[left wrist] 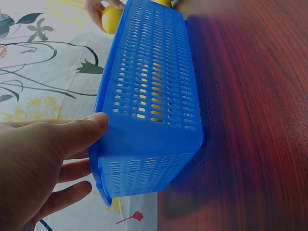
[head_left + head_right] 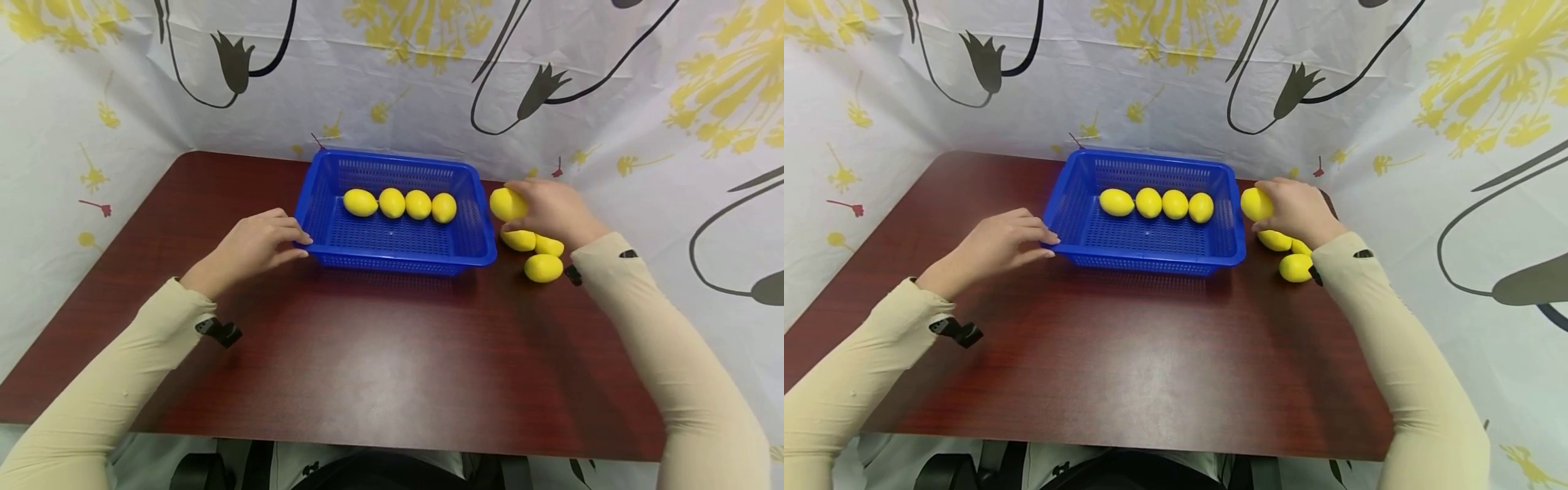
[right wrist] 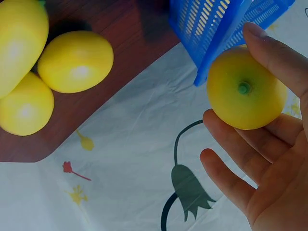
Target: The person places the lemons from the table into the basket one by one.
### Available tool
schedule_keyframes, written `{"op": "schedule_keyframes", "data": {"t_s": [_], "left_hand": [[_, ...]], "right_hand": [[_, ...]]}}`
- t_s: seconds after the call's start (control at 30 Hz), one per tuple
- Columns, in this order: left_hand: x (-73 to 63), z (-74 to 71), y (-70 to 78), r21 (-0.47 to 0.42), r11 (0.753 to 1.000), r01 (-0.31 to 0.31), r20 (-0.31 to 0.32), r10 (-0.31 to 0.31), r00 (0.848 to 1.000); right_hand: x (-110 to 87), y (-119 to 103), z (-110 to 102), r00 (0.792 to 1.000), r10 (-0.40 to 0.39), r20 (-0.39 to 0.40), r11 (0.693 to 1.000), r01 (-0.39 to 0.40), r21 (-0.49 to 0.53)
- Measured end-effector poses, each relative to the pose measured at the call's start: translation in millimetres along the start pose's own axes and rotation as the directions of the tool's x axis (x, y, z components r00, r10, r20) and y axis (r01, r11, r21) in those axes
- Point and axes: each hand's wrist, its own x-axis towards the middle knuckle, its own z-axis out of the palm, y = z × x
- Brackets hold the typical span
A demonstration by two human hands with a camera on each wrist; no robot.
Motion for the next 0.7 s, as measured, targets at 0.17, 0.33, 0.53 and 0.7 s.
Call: {"op": "schedule_keyframes", "data": {"t_s": [0.17,0.33,0.53,0.7], "left_hand": [[-0.4,0.0,0.4,0.003,1.0,0.005,0.007,-0.005,1.0],[-0.3,-0.3,0.4,0.004,1.0,0.01,0.007,-0.01,1.0],[-0.2,-0.8,0.8,0.008,1.0,0.018,0.02,-0.018,1.0],[0.0,-0.7,0.3,0.004,1.0,0.01,0.006,-0.01,1.0]], "right_hand": [[8.2,-9.0,0.9,0.999,-0.032,-0.031,0.999,0.031,-0.007],[19.8,-19.8,0.6,0.998,-0.057,-0.034,0.998,0.057,-0.002],[33.1,-33.0,0.9,0.996,-0.08,-0.033,0.997,0.08,0.001],[42.1,-45.1,-0.7,0.994,-0.108,-0.031,0.994,0.109,0.002]]}}
